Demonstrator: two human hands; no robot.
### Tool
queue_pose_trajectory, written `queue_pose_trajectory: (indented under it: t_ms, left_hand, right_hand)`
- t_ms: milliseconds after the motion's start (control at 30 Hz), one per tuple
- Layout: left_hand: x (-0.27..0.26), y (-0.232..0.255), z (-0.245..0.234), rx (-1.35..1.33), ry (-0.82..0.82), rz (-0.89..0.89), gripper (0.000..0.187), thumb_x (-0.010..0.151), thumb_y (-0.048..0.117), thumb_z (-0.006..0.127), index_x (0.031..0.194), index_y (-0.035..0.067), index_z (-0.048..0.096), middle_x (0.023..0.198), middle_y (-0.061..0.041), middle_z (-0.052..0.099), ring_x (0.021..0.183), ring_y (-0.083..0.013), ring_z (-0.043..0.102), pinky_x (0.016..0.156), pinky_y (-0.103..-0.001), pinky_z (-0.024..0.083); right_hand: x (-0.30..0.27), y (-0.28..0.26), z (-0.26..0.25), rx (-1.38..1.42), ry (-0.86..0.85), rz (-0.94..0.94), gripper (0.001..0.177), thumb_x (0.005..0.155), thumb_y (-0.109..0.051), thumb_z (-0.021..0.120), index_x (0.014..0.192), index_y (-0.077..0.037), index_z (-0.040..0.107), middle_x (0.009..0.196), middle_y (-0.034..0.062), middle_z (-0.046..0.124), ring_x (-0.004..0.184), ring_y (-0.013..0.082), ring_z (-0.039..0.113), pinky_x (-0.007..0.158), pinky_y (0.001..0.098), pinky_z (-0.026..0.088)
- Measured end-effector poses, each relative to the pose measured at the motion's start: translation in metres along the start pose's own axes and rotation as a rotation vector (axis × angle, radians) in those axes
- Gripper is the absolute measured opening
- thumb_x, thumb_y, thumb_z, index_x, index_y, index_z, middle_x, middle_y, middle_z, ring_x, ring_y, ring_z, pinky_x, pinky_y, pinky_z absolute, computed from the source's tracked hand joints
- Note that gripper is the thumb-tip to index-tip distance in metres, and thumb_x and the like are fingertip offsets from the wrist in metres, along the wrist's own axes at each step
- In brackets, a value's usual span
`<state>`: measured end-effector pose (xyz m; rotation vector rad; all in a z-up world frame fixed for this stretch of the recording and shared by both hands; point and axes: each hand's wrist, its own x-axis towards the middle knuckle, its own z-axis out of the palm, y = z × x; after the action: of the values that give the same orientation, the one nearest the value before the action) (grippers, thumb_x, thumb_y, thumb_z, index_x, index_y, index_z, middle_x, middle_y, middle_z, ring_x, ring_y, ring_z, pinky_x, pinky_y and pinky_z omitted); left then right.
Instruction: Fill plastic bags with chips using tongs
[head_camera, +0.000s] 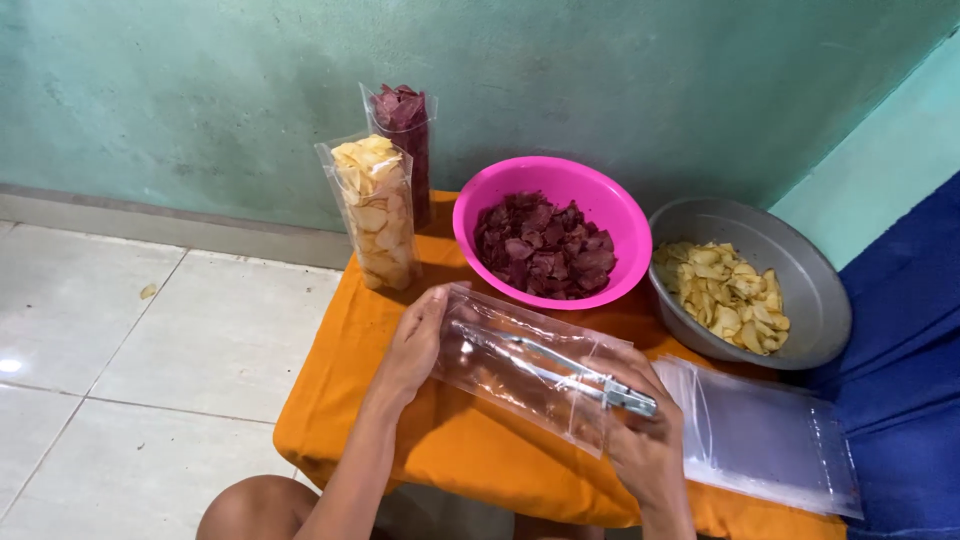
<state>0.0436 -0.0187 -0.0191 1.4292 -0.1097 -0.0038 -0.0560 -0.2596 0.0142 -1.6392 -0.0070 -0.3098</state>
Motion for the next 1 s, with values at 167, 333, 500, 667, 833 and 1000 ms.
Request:
queue_pose_trajectory:
  t_ms: [167,333,500,667,833,1000]
  left_hand:
    - [-0.001,0.003,-0.003,-0.220,-0.036,-0.085,0.054,0.105,0.042,0.035,0.130,0.002,0.061,0.100,-0.011,0.072,0.065,-0.0203,0.067,0.053,-0.031,0.061]
    - [-0.001,0.004,-0.004,-0.056,-0.059,-0.017,0.061,0.104,0.044,0.031,0.141,0.005,0.058,0.121,-0.009,0.074,0.122,-0.0185,0.065,0.113,-0.030,0.045]
    - [-0.003,0.009,-0.004,0.000,-0.059,-0.004,0.060,0.105,0.045,0.029,0.134,0.008,0.065,0.121,-0.007,0.074,0.120,-0.0182,0.066,0.111,-0.030,0.044]
    - [-0.006,0.018,-0.004,-0.055,-0.058,-0.114,0.065,0.100,0.049,0.031,0.142,0.008,0.060,0.116,-0.009,0.073,0.111,-0.0197,0.068,0.099,-0.030,0.055]
    - [-0.007,0.013,-0.006,0.042,-0.022,-0.027,0.063,0.102,0.049,0.029,0.136,0.009,0.066,0.129,-0.006,0.069,0.126,-0.0172,0.059,0.114,-0.030,0.038]
    - [0.003,-0.012,-0.004,-0.089,-0.068,0.008,0.062,0.103,0.044,0.035,0.139,0.001,0.062,0.108,-0.010,0.077,0.097,-0.0172,0.072,0.092,-0.027,0.054]
  right_hand:
    - [0.014,0.012,-0.001,-0.226,-0.058,-0.318,0.036,0.079,-0.017,0.082,0.114,-0.011,0.076,0.129,0.0098,0.069,0.123,0.0233,0.066,0.104,0.0377,0.055]
    - [0.013,0.005,0.007,-0.230,-0.057,-0.151,0.037,0.077,-0.014,0.082,0.114,-0.013,0.078,0.124,0.0060,0.077,0.118,0.0194,0.070,0.095,0.0328,0.059]
    - [0.012,0.032,-0.001,-0.063,-0.057,-0.170,0.041,0.083,-0.025,0.077,0.120,-0.007,0.075,0.123,0.0090,0.074,0.115,0.0215,0.067,0.095,0.0354,0.058]
    - [0.012,0.000,0.017,-0.023,-0.159,-0.070,0.038,0.079,-0.008,0.079,0.117,-0.008,0.076,0.133,0.0133,0.072,0.127,0.0267,0.068,0.102,0.0412,0.064]
    - [0.009,0.000,0.010,-0.345,-0.121,-0.075,0.037,0.076,-0.027,0.083,0.111,-0.016,0.080,0.125,0.0062,0.079,0.119,0.0193,0.073,0.102,0.0370,0.058]
    - [0.004,0.023,0.005,-0.197,-0.135,0.050,0.034,0.078,-0.016,0.080,0.112,-0.014,0.078,0.139,0.0102,0.070,0.130,0.0250,0.068,0.104,0.0442,0.062]
